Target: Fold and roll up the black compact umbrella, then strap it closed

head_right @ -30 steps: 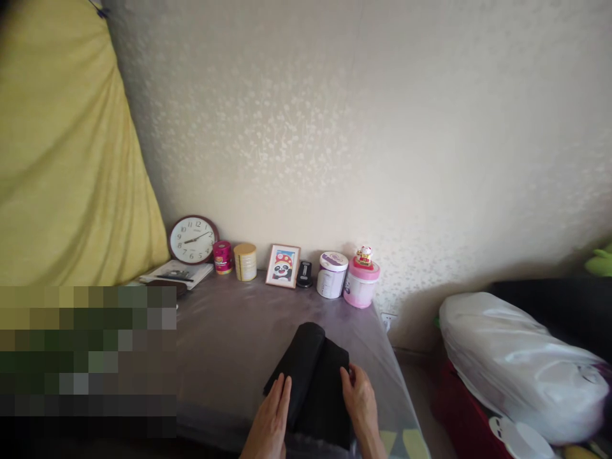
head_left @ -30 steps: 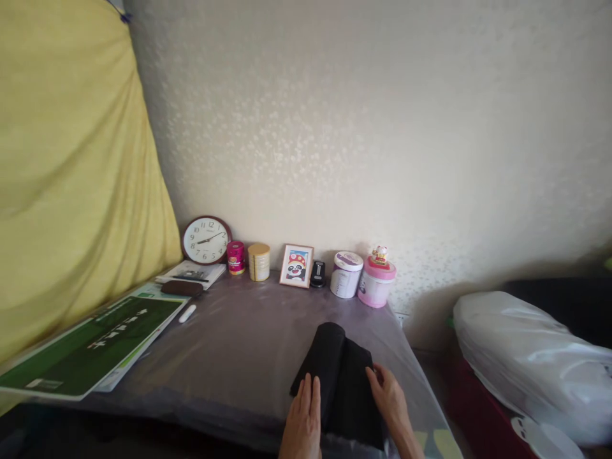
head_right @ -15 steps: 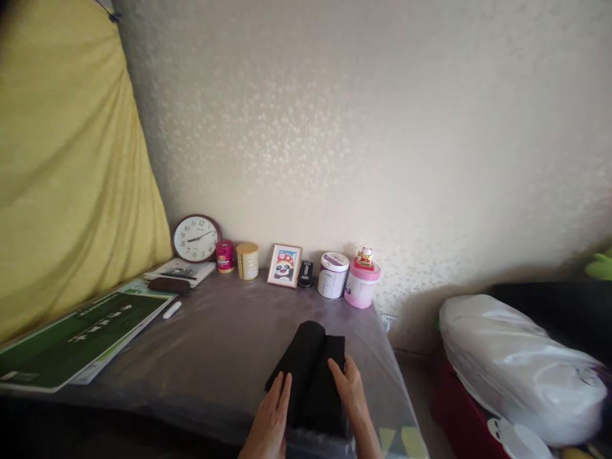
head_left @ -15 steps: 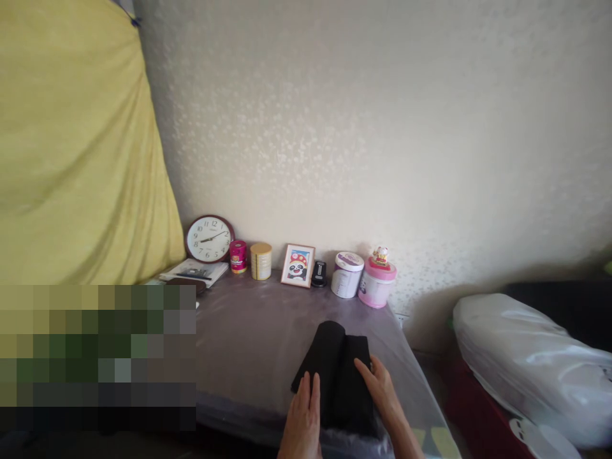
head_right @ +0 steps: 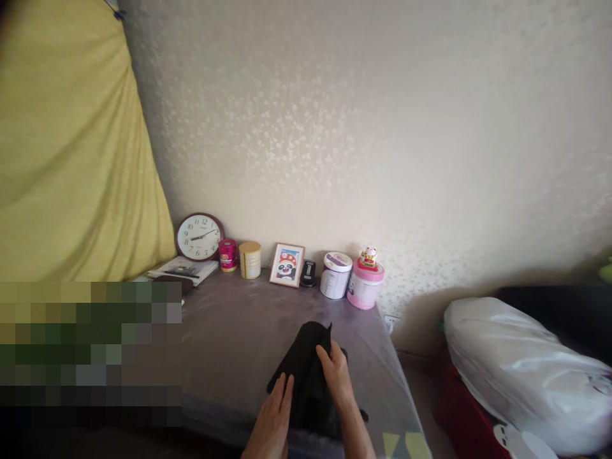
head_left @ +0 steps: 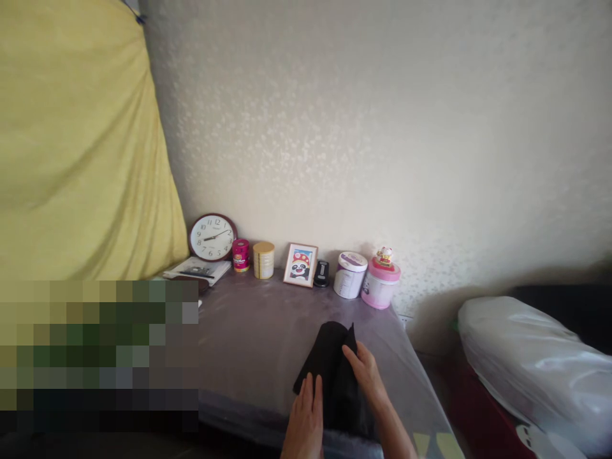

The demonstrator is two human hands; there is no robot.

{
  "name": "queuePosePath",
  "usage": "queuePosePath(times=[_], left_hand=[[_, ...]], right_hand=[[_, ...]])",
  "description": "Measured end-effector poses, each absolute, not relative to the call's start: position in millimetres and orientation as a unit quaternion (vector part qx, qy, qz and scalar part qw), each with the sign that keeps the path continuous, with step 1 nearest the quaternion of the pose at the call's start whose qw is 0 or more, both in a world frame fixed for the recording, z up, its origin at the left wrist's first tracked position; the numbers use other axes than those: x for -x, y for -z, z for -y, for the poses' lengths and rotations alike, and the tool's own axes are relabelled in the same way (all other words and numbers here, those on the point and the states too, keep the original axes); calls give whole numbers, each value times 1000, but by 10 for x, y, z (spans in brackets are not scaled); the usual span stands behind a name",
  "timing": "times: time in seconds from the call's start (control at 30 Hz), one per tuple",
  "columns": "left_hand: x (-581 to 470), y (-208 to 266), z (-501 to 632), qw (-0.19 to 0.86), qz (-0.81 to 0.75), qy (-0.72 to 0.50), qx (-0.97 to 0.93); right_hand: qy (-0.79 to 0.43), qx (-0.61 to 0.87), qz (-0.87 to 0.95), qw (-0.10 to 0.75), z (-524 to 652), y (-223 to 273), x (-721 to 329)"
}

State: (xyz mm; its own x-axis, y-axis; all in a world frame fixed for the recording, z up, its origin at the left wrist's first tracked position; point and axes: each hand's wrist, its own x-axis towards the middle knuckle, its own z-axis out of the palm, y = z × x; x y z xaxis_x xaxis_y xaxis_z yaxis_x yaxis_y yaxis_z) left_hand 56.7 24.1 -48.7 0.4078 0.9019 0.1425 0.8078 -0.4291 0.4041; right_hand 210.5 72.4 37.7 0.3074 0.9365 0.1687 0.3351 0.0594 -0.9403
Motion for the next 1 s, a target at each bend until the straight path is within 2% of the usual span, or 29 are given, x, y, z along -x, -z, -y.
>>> queuePosePath(times=[0.23, 0.5, 0.7, 0.83, 1.0], left_hand=[[-581, 657, -326, 117, -509, -177, -834], [-524, 588, -275, 98, -511, -198, -831], [-305, 697, -280, 149, -486, -187, -841], [-245, 572, -255, 98, -503, -230, -828], [-371, 280, -251, 85, -468, -269, -837]], right_hand=[[-232, 647, 552, 472, -1012, -214, -1871], [-185, 680, 583, 404, -1208, 3, -1813], [-269, 671, 598, 346, -1139, -82, -1742], [-329, 609, 636, 340, -1040, -207, -1688], [-289, 597, 685, 301, -998, -268, -1645]])
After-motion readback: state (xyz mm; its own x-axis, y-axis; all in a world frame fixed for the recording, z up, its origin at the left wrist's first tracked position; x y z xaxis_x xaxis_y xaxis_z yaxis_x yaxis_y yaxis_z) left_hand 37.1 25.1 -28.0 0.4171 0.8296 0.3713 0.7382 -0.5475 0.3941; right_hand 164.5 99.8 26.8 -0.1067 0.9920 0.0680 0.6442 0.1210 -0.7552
